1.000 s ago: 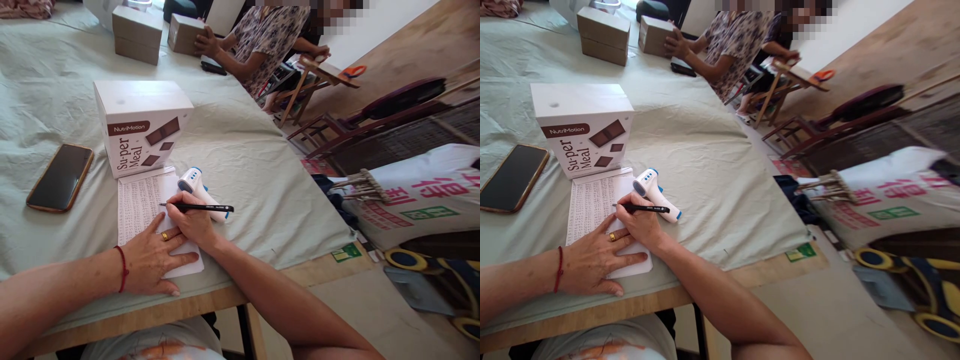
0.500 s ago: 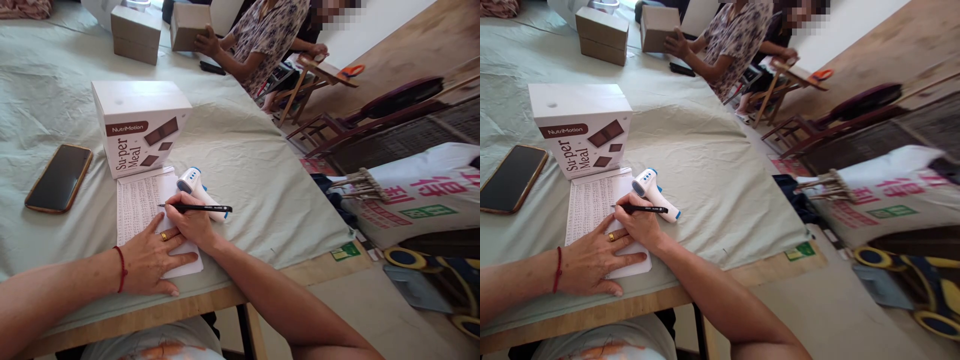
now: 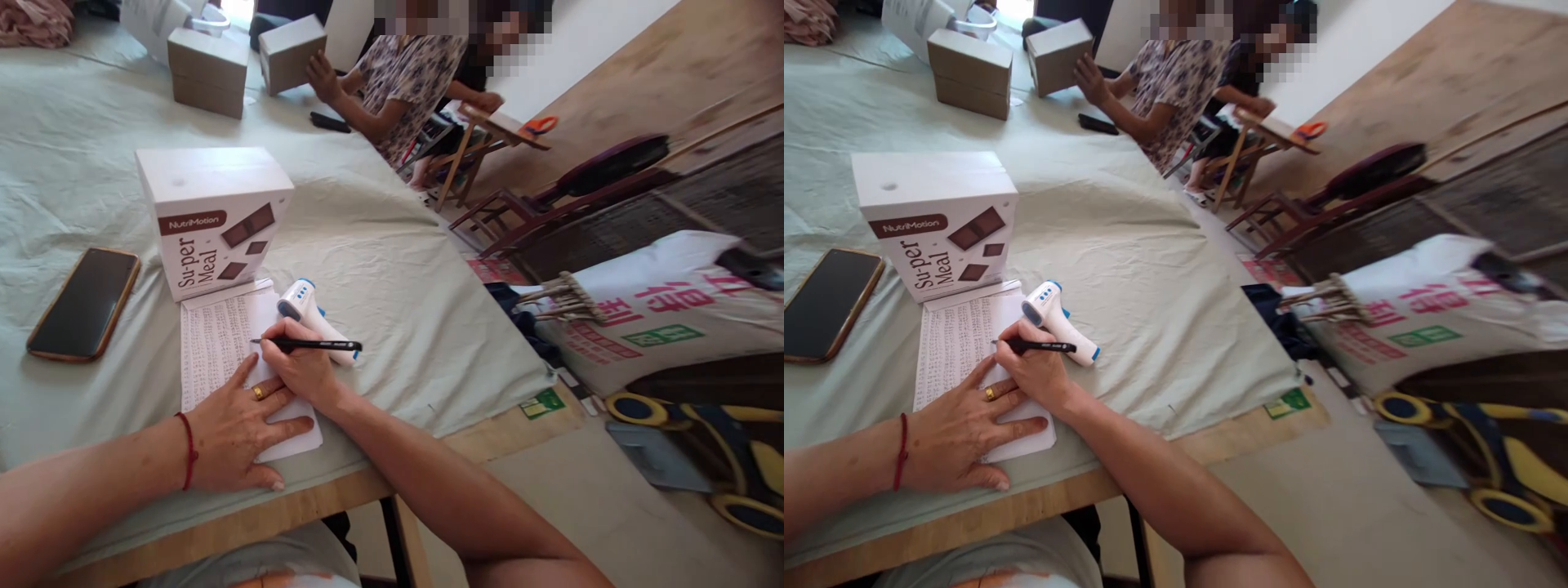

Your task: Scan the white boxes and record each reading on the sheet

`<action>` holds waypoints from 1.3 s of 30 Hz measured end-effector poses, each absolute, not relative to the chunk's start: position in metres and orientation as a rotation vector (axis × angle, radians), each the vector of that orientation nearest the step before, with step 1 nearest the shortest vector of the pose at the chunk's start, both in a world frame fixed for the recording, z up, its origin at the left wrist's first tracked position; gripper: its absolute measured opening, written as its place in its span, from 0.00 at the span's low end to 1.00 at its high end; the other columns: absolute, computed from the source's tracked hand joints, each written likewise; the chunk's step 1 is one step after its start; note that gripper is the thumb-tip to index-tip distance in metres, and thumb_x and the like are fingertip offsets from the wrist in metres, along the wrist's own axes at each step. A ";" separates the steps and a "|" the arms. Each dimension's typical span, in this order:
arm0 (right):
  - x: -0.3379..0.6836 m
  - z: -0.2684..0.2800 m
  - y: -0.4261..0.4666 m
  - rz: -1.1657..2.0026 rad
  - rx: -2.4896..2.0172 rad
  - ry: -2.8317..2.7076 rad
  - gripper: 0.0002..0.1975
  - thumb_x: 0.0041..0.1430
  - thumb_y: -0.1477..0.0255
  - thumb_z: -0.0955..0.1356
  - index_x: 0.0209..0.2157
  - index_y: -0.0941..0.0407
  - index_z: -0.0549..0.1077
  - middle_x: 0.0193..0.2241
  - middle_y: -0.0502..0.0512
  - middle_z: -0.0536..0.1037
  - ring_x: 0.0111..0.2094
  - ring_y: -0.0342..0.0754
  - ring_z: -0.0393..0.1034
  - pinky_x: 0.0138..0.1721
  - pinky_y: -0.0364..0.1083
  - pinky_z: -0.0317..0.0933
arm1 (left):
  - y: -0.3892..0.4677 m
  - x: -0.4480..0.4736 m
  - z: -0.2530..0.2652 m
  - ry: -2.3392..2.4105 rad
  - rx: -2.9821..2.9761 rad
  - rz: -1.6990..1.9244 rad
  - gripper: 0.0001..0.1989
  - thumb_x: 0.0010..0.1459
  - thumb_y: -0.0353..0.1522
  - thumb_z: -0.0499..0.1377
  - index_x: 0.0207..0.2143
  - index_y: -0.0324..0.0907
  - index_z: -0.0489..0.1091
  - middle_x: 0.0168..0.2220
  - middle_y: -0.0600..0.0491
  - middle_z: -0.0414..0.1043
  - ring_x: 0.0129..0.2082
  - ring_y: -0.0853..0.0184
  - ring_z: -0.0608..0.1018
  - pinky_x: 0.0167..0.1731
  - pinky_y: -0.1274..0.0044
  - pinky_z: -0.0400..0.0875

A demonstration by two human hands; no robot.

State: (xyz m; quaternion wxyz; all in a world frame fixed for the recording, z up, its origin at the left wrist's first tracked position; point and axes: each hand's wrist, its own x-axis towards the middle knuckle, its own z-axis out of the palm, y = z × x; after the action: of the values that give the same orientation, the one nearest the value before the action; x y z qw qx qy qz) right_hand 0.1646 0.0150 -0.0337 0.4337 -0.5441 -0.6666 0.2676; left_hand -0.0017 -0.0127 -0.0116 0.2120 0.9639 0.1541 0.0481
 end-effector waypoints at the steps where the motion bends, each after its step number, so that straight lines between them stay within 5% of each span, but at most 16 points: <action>1: 0.164 -0.034 0.016 0.662 -1.360 -1.667 0.04 0.53 0.72 0.65 0.25 0.51 0.66 0.22 0.47 0.72 0.26 0.45 0.68 0.33 0.46 0.68 | -0.013 -0.002 -0.012 0.435 2.684 0.154 0.34 0.60 0.51 0.61 0.64 0.46 0.64 0.61 0.39 0.66 0.65 0.46 0.64 0.66 0.46 0.39; 20: 0.161 -0.032 0.021 0.725 -1.335 -1.666 0.04 0.52 0.72 0.64 0.25 0.52 0.65 0.23 0.47 0.72 0.27 0.44 0.68 0.35 0.45 0.68 | -0.010 -0.005 -0.026 0.427 2.738 0.234 0.35 0.62 0.55 0.56 0.65 0.48 0.62 0.64 0.41 0.63 0.66 0.48 0.61 0.67 0.47 0.33; 39: 0.163 -0.031 0.017 0.711 -1.363 -1.668 0.04 0.53 0.72 0.64 0.25 0.52 0.66 0.22 0.47 0.72 0.25 0.44 0.67 0.32 0.46 0.67 | -0.012 -0.004 -0.014 0.434 2.724 0.164 0.34 0.60 0.51 0.60 0.64 0.46 0.64 0.62 0.41 0.65 0.65 0.47 0.63 0.67 0.48 0.38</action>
State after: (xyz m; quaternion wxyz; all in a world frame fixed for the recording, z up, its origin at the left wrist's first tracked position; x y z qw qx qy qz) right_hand 0.1631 0.0168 -0.0310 0.4229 -0.5444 -0.6664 0.2839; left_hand -0.0035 -0.0120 -0.0144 0.1882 0.9682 0.1541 0.0585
